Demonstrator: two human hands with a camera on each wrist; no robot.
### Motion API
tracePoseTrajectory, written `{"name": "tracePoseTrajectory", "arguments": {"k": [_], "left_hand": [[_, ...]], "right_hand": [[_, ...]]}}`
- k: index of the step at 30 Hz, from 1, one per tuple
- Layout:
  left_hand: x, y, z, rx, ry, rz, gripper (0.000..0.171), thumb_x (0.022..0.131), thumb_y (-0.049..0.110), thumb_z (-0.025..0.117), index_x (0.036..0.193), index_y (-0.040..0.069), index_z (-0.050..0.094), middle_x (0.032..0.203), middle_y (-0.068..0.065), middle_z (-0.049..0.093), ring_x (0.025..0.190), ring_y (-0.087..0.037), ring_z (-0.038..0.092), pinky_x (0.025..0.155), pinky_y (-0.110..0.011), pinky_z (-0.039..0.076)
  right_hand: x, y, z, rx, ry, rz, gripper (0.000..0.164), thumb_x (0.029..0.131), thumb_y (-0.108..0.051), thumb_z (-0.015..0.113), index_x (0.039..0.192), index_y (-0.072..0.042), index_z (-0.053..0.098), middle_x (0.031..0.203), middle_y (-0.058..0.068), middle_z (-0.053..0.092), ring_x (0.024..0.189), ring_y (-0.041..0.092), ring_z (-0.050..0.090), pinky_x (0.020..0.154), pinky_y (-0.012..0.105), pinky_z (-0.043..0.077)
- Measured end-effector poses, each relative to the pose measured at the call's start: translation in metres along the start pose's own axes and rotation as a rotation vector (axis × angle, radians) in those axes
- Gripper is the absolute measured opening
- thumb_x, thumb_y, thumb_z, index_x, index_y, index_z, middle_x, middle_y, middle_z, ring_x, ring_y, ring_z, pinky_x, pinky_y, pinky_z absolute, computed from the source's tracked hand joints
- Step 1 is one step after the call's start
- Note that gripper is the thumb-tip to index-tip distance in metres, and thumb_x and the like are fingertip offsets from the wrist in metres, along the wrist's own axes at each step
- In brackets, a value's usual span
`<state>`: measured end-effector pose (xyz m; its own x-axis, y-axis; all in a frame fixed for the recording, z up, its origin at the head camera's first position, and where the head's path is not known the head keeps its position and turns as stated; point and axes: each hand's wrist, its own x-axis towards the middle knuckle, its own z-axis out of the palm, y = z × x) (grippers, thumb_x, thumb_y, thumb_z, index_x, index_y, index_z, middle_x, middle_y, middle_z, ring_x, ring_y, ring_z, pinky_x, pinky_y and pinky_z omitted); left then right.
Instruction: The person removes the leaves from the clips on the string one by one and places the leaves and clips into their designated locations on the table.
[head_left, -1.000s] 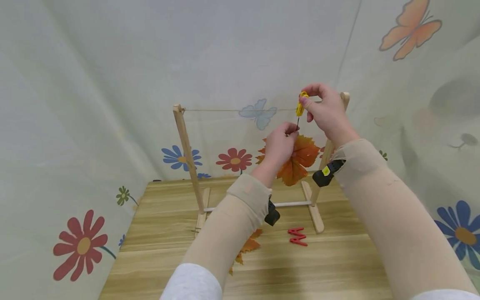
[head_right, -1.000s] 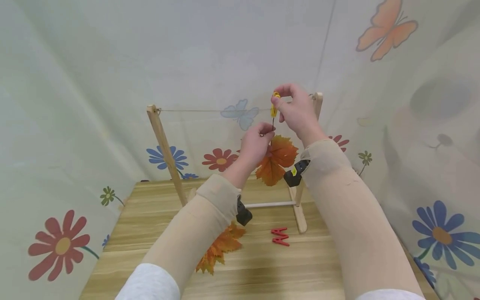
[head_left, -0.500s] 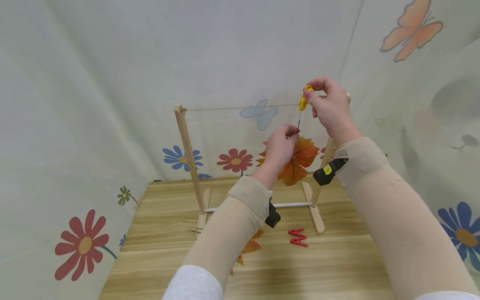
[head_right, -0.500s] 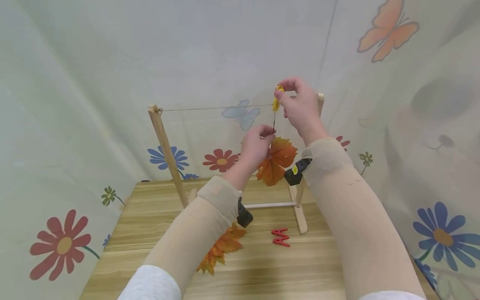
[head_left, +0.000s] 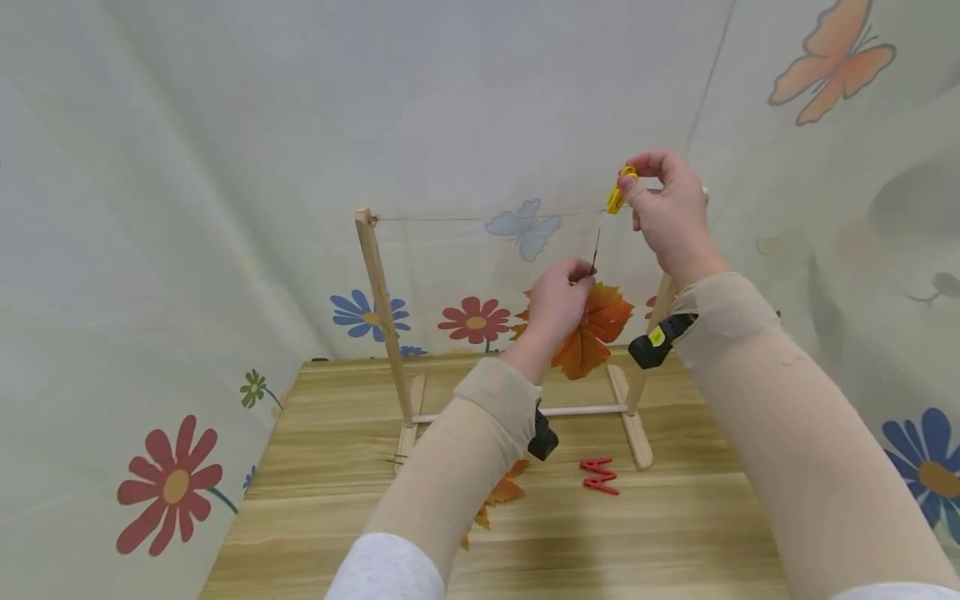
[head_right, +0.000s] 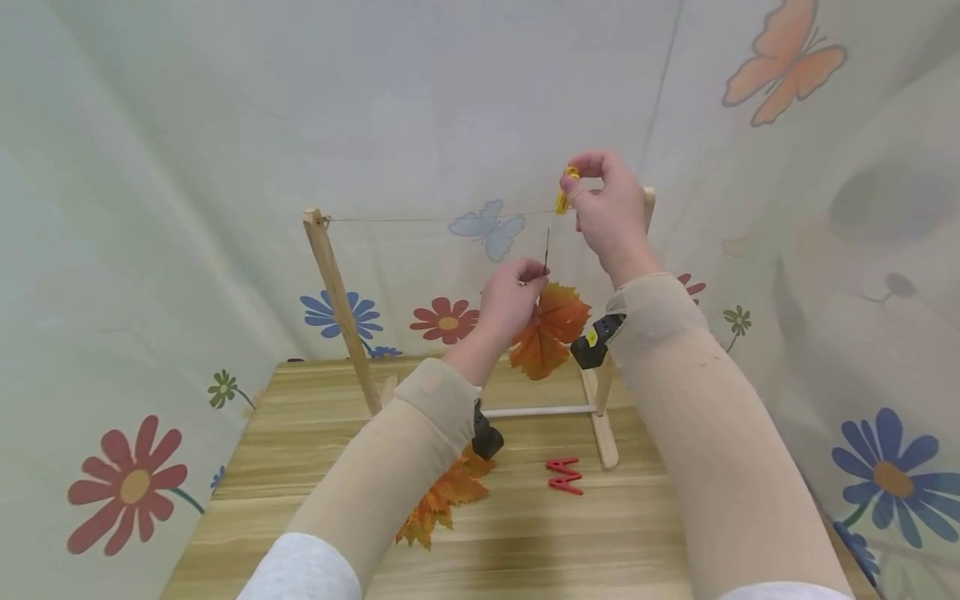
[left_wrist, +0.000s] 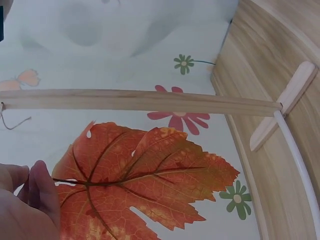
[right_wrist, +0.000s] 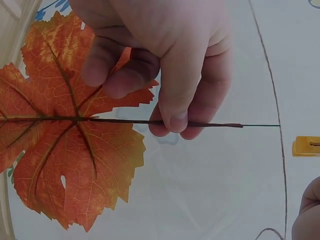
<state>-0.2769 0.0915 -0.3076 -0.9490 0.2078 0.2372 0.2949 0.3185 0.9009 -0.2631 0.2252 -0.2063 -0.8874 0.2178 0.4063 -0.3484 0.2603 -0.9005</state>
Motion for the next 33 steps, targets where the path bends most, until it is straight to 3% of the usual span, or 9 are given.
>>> {"name": "tracePoseTrajectory", "arguments": {"k": [20,28,33], "left_hand": [[0.000,-0.005,-0.004,-0.027,-0.008,-0.008,0.014,0.095,0.020,0.056,0.104,0.017,0.066,0.097,0.006,0.061,0.053,-0.017,0.054,0.050,-0.025,0.051],[-0.002,-0.010,-0.007,-0.020,-0.041,-0.038,0.014,0.095,0.020,0.055,0.104,0.018,0.065,0.095,0.006,0.060,0.052,-0.018,0.052,0.049,-0.026,0.051],[-0.003,-0.015,-0.008,-0.043,-0.026,-0.065,0.013,0.095,0.021,0.057,0.104,0.019,0.065,0.093,0.005,0.059,0.056,-0.018,0.054,0.050,-0.025,0.051]], "right_hand": [[-0.010,0.012,-0.005,0.044,-0.009,-0.004,0.029,0.087,-0.024,0.063,0.113,-0.013,0.054,0.111,0.001,0.052,0.050,0.014,0.039,0.046,0.020,0.035],[-0.018,0.023,-0.007,0.004,0.031,0.028,0.043,0.085,-0.034,0.063,0.121,-0.014,0.052,0.119,0.001,0.050,0.052,0.015,0.040,0.048,0.020,0.037],[-0.022,0.032,-0.007,0.020,0.018,0.039,0.047,0.085,-0.035,0.063,0.125,-0.015,0.051,0.123,0.002,0.049,0.053,0.016,0.040,0.050,0.020,0.039]]}}
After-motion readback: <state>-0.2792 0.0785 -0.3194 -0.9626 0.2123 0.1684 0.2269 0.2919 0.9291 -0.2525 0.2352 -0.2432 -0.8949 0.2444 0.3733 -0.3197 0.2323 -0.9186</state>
